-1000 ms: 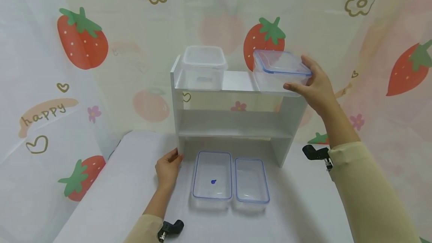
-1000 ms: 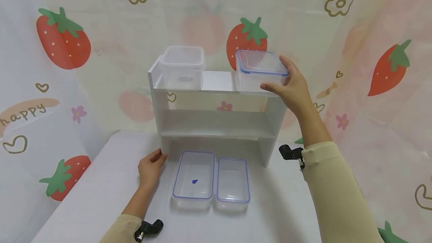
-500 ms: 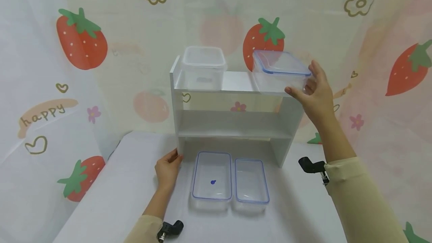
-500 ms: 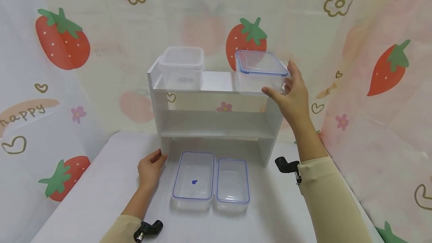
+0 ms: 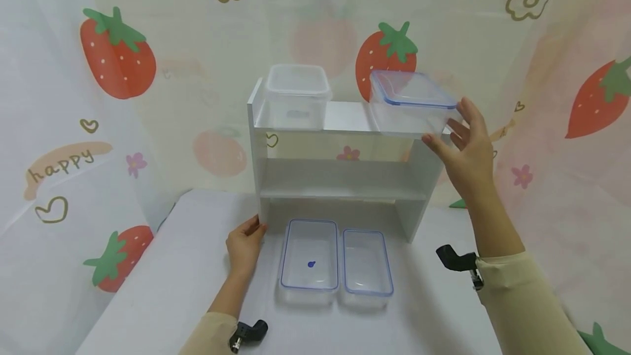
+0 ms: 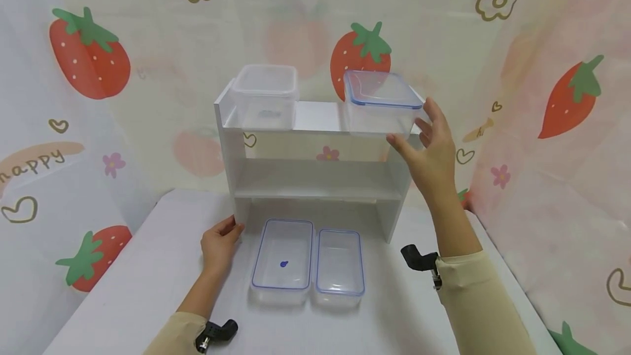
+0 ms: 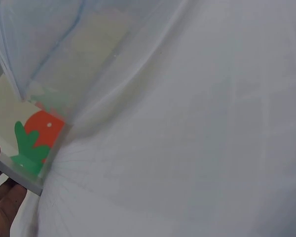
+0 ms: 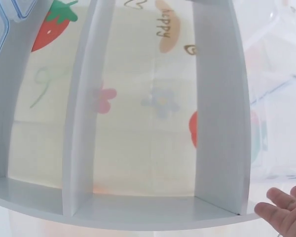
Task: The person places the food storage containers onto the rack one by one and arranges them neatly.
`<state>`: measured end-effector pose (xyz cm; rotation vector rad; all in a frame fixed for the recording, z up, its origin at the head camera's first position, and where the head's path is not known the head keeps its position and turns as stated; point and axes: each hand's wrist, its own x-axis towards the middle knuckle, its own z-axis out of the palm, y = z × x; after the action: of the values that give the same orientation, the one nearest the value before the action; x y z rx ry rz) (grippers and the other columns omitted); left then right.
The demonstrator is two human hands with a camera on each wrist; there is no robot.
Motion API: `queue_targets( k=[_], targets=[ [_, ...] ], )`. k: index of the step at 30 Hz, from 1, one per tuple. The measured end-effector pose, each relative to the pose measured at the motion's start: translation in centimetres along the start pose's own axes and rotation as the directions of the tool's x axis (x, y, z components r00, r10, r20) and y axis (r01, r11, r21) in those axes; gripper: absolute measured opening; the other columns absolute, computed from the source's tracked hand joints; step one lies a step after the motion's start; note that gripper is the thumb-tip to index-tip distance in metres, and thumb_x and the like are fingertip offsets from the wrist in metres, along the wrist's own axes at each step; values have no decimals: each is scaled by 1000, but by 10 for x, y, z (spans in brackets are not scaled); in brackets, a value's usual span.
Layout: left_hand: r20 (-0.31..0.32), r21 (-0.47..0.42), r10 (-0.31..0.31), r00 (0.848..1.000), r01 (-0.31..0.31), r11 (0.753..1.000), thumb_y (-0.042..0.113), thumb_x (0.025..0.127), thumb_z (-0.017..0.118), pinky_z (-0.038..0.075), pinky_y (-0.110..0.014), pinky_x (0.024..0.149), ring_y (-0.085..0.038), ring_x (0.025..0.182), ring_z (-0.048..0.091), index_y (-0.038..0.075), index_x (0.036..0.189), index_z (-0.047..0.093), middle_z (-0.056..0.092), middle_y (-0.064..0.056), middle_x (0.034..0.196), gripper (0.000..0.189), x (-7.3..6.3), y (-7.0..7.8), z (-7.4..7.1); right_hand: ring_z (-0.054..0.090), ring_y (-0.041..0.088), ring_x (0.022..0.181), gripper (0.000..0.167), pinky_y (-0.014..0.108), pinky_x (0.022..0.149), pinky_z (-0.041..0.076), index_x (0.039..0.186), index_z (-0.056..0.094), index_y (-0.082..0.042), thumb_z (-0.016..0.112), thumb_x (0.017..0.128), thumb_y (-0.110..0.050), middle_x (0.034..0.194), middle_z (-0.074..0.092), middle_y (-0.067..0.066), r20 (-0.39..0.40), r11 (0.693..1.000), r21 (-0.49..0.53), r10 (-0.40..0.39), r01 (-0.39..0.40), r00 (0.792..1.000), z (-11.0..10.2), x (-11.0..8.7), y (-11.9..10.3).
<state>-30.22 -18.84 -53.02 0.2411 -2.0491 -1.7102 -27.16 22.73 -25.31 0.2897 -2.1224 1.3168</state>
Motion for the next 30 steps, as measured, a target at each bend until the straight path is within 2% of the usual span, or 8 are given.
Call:
queue_targets(
  k=[7,15,24,30],
  targets=[
    [28,5,-6,1000,6,1000,15,94,76,59,-14,79,-31,112,71,3,127,70,73,-18,122,37,-2,2,-1,47,23,145,90,38,121,38,161,28,-27,82,89,-30,164,37,-3,-56,1000,-7,-13,13,998,0,-21,0],
    [28,8,8,1000,-9,1000,15,93,77,59,-15,79,-31,112,71,2,126,70,73,-18,122,36,-1,3,-2,50,23,142,87,36,120,40,159,34,-23,83,88,-17,161,43,2,-89,997,42,-66,70,994,3,-40,4],
    [17,18,8,1000,-8,1000,16,93,77,59,-15,83,-33,113,71,2,126,70,72,-19,123,37,-1,3,-2,49,24,143,88,35,120,41,158,36,-23,84,86,-9,160,44,3,-63,993,70,-89,93,994,7,-63,5],
    [32,1,-4,999,4,1000,15,93,77,58,-14,83,-32,115,70,2,127,70,71,-19,125,37,-2,4,-3,48,22,143,89,29,119,40,158,36,-21,82,85,-1,160,43,0,-35,992,82,-94,97,995,9,-78,10]
  ],
)
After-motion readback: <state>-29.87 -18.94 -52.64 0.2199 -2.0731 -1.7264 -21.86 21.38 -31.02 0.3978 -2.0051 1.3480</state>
